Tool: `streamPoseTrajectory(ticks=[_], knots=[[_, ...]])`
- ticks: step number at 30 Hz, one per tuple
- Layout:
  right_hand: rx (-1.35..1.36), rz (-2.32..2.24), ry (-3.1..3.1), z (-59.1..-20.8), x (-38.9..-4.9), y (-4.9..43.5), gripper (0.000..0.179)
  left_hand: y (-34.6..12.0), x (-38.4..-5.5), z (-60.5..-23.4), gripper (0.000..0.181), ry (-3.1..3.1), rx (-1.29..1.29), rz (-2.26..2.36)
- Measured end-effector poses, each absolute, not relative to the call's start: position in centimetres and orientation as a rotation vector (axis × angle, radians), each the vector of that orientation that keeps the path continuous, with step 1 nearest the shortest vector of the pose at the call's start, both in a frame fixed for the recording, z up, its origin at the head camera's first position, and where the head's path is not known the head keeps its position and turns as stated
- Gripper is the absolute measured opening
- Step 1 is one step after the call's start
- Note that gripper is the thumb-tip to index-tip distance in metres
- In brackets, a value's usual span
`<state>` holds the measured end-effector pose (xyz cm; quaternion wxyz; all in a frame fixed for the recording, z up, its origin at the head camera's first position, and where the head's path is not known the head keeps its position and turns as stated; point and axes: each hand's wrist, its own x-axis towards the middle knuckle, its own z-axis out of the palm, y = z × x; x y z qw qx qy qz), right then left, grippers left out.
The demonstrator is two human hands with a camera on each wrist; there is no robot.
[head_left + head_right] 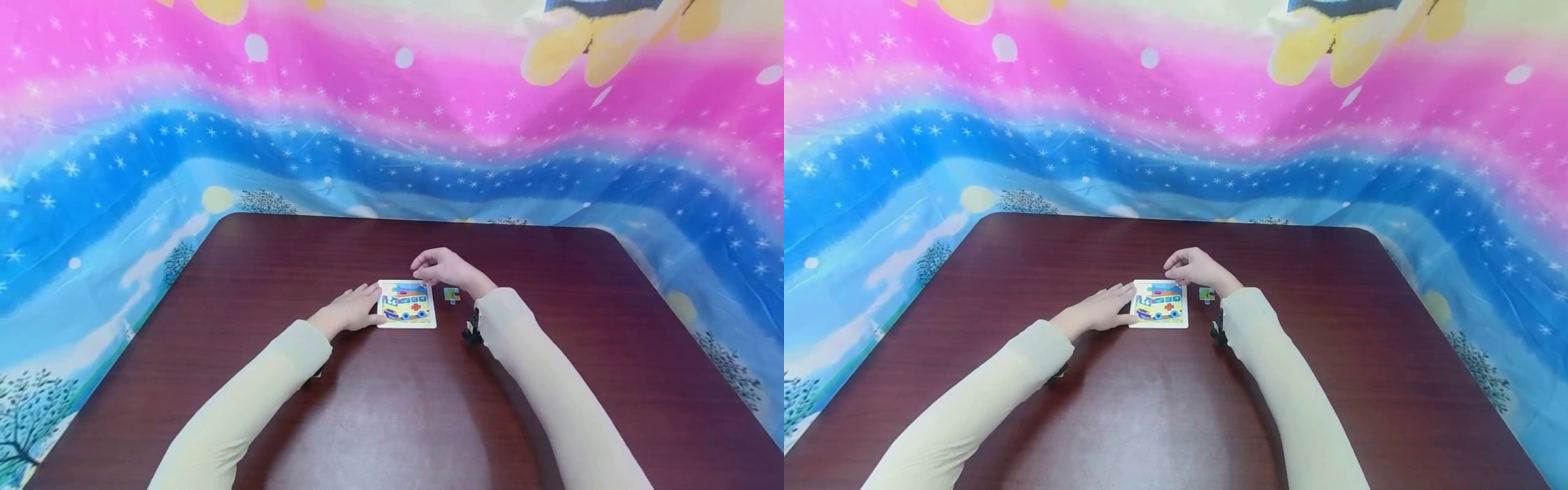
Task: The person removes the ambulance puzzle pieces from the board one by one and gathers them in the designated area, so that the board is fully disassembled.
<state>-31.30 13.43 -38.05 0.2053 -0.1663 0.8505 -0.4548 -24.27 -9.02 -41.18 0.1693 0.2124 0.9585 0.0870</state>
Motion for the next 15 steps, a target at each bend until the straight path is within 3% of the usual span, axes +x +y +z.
streamPoseTrajectory(ticks=[15], knots=[[-0.602, -0.953, 2.502, -39.7, -31.7, 10.2, 0.013, -9.1, -24.3, -41.1, 0.072, 2.724, 0.626, 0.257]])
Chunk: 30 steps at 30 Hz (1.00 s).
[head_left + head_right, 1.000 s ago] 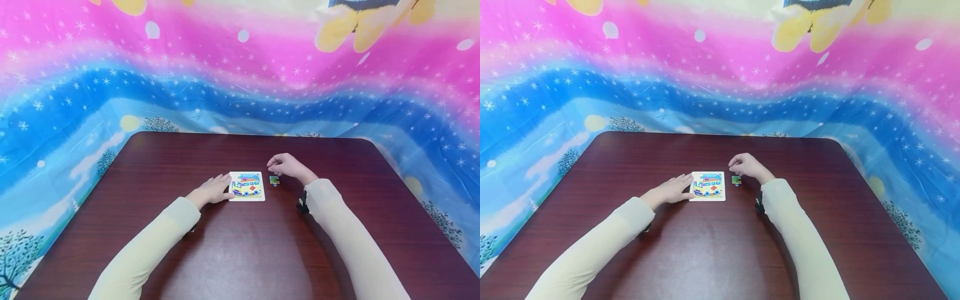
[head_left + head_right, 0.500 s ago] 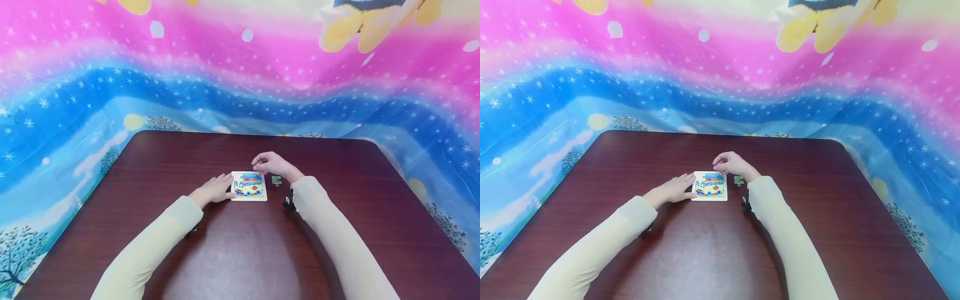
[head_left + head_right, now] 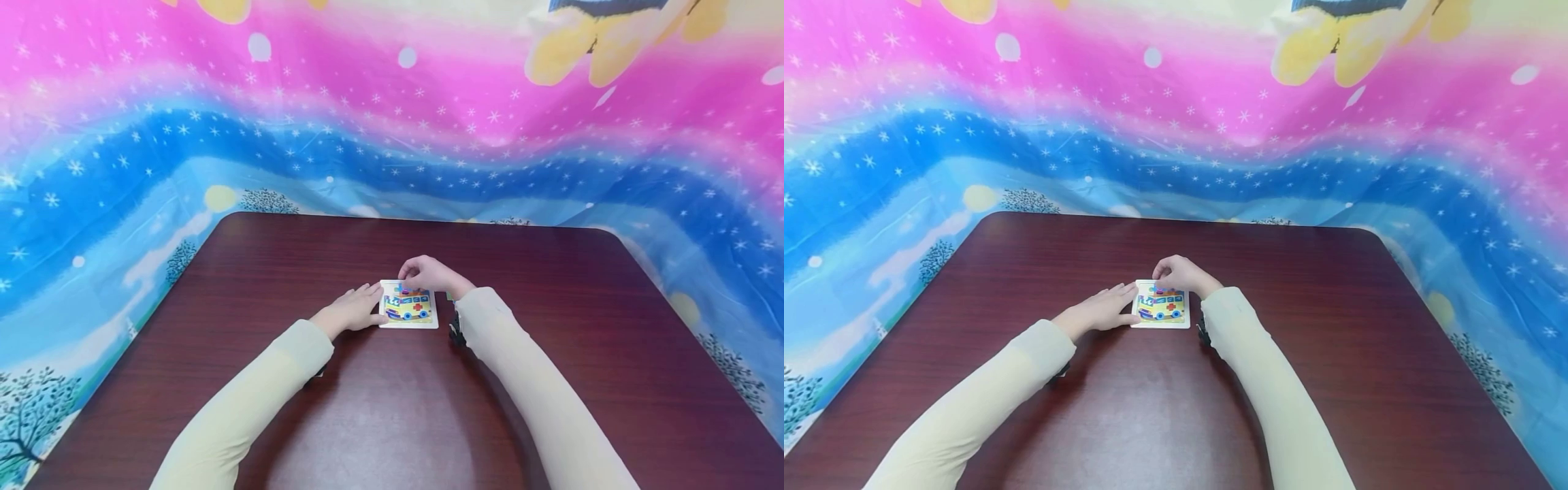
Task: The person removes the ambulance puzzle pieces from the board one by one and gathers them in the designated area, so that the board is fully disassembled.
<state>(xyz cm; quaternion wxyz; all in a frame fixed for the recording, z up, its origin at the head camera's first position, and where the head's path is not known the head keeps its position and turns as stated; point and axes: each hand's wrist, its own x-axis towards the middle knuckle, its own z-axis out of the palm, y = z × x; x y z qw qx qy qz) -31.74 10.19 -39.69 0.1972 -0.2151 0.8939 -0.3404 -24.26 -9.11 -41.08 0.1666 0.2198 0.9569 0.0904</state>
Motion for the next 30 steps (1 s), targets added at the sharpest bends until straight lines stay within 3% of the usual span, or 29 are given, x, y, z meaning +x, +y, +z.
streamPoseTrajectory(ticks=[20, 30], knots=[[-0.780, -0.576, 2.581, -40.03, -31.59, 10.07, 0.021, -9.00, -24.32, -40.78, 0.072, 2.716, 0.639, 0.236], [-0.696, -0.519, 2.540, -39.69, -31.38, 9.71, 0.018, -8.92, -24.18, -40.74, 0.072, 2.714, 0.624, 0.211]])
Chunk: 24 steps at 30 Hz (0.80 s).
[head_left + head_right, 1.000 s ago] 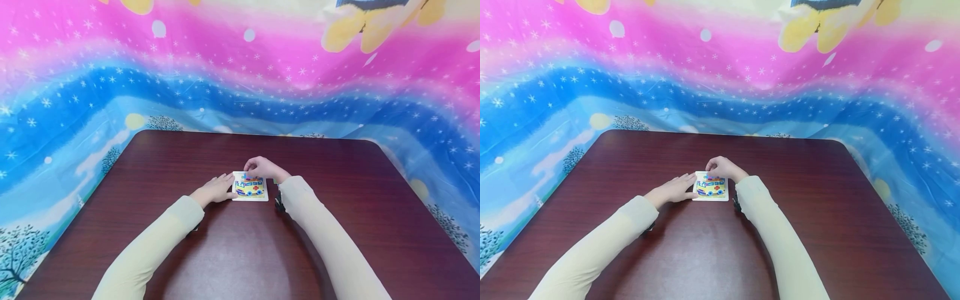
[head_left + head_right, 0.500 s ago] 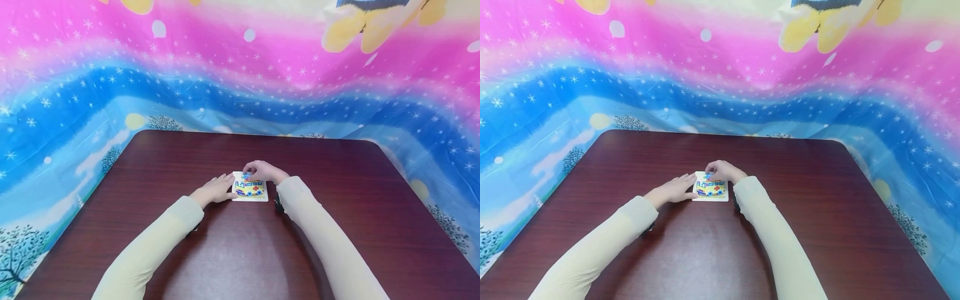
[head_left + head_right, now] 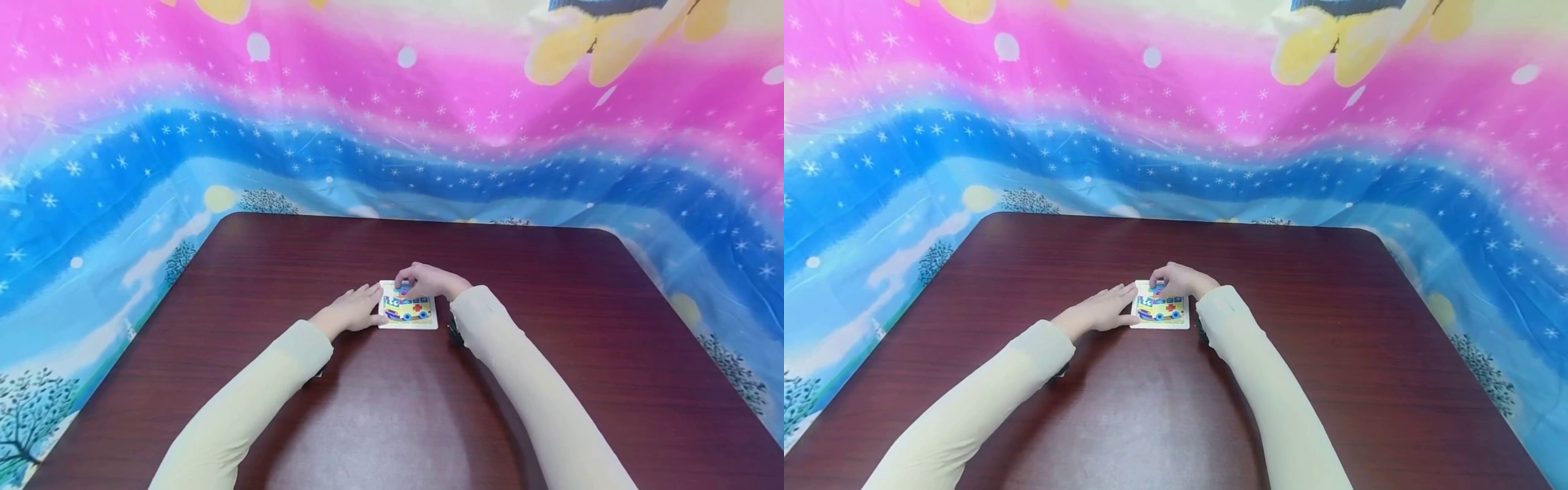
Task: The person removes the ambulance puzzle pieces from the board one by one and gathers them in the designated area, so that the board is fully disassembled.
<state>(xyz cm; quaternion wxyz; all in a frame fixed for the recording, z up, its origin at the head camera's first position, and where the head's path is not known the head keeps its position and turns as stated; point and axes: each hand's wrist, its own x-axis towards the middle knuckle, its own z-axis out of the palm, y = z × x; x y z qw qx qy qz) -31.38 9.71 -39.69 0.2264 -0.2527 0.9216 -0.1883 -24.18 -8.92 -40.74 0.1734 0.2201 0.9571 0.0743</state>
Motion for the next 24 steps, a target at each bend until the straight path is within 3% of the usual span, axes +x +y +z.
streamPoseTrajectory(ticks=[24], knots=[[-0.665, -0.598, 2.615, -40.22, -31.10, 9.51, 0.018, -9.08, -24.24, -41.08, 0.072, 2.722, 0.643, 0.211]])
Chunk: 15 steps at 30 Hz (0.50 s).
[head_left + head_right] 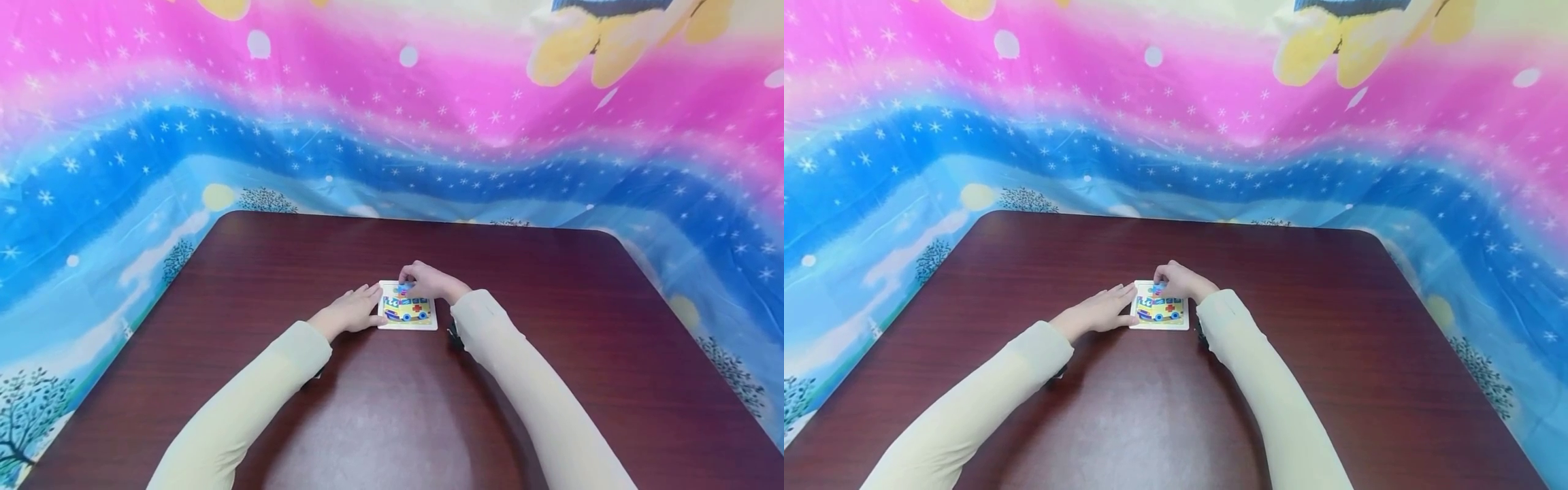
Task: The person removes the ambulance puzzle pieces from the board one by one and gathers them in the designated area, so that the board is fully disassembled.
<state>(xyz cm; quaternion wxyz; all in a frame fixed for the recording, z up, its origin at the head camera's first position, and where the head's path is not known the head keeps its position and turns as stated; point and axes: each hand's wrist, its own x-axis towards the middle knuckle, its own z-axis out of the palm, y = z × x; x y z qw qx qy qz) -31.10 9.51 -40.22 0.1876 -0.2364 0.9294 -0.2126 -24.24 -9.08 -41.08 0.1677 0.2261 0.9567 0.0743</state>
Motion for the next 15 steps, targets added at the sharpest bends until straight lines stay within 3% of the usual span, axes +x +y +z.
streamPoseTrajectory(ticks=[15], knots=[[-0.572, -0.676, 2.625, -40.46, -31.38, 9.66, 0.021, -9.20, -24.22, -41.10, 0.072, 2.724, 0.641, 0.217]])
